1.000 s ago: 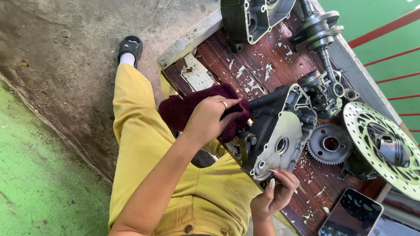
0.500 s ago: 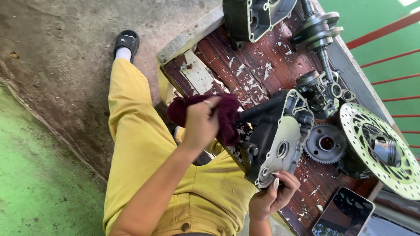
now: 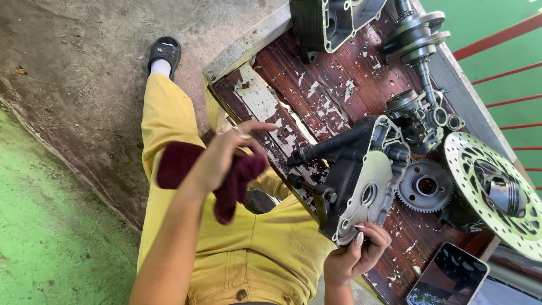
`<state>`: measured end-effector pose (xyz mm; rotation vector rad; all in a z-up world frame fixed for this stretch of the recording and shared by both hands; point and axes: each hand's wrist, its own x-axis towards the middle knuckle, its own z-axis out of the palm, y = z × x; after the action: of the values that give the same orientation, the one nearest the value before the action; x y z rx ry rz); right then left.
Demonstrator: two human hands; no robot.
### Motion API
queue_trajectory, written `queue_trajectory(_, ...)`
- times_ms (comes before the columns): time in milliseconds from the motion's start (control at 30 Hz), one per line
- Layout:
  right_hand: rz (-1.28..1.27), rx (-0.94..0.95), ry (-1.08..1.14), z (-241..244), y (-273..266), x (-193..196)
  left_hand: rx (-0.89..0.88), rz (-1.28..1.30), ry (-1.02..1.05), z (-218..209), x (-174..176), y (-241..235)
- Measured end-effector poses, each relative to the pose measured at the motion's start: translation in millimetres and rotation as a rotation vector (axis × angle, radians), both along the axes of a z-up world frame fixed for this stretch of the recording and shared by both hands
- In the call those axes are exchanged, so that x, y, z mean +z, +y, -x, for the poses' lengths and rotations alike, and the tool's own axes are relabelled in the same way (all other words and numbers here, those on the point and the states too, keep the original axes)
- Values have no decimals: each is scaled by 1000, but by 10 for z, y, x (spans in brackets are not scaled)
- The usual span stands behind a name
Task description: The person cleans a motorcycle engine casing using a red cloth and a small metal tool. They wipe the exterior and interior surfaces, then use the tool to scrape residue from crevices and bolt holes.
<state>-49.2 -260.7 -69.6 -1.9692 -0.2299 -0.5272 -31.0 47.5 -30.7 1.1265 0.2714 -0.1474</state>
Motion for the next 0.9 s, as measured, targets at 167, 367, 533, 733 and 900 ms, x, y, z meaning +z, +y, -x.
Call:
queue_trajectory(167,0,0,-14,-1,8,-2,-110,-431,37,-159,106,-414)
queue_trajectory(367,-26,0,-10,-10,6,-39,-23,-222,-4,-230,-291,-634)
queue_trajectory(533,-29,-7,-6,-9,-15,-48,-31,-168,42,-240,-275,-631)
queue_trajectory(733,9,-10,-7,-6,-21,-45,29,-199,9,-240,-278,-668)
queue_trajectory(900,13,-7,-23,-6,-23,-44,38,-143,-21,-231,-370,-687)
